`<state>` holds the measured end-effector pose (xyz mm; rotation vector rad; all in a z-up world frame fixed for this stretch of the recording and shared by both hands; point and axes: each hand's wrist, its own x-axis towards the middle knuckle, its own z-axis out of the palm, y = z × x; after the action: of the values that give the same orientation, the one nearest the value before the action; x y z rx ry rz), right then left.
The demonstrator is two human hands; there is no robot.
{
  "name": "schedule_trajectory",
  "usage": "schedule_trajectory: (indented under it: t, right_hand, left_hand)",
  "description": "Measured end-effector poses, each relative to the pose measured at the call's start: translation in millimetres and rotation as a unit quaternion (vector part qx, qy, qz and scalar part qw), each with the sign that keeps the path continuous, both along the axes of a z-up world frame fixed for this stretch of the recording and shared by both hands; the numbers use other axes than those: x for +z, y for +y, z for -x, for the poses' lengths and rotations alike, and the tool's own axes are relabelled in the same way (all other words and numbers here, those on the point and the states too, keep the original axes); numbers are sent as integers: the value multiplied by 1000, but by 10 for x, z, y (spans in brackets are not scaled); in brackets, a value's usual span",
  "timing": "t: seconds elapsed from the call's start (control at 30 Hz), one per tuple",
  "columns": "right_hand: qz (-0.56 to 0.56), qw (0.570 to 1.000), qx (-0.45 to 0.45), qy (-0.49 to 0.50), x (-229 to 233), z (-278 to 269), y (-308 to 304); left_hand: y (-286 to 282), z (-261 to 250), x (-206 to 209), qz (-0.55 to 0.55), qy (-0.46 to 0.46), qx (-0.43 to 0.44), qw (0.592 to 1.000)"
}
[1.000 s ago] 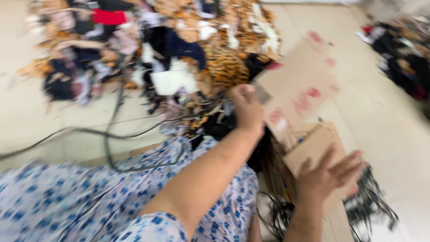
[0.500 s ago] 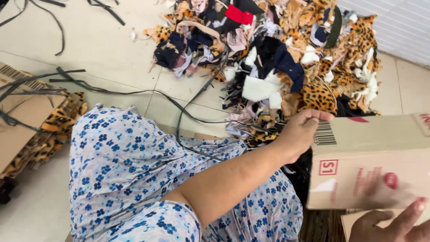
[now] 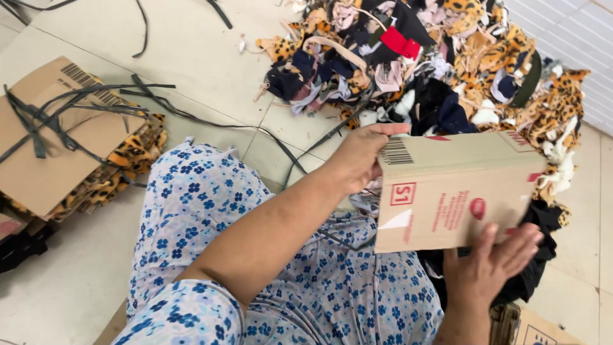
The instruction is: Sorting fabric scraps by color and packing them into cardboard boxes, then tying the boxes with straps
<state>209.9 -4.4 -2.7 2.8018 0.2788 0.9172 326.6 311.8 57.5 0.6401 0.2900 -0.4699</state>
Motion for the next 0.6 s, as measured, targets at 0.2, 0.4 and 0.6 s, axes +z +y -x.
schedule_trajectory:
  t: [0.2, 0.4, 0.6]
  right_hand:
    - [-137, 946, 277, -99, 110, -338, 938]
    - [-704, 666, 70, 236, -53, -483, 1927]
    - [-789, 518, -59, 326, -1147, -645, 2337]
  left_hand:
    - [816, 86, 206, -109, -29, -1, 994]
    - [1370, -42, -601, -276, -206, 27, 938]
    - [1650, -358, -2388, -661, -72, -98, 740]
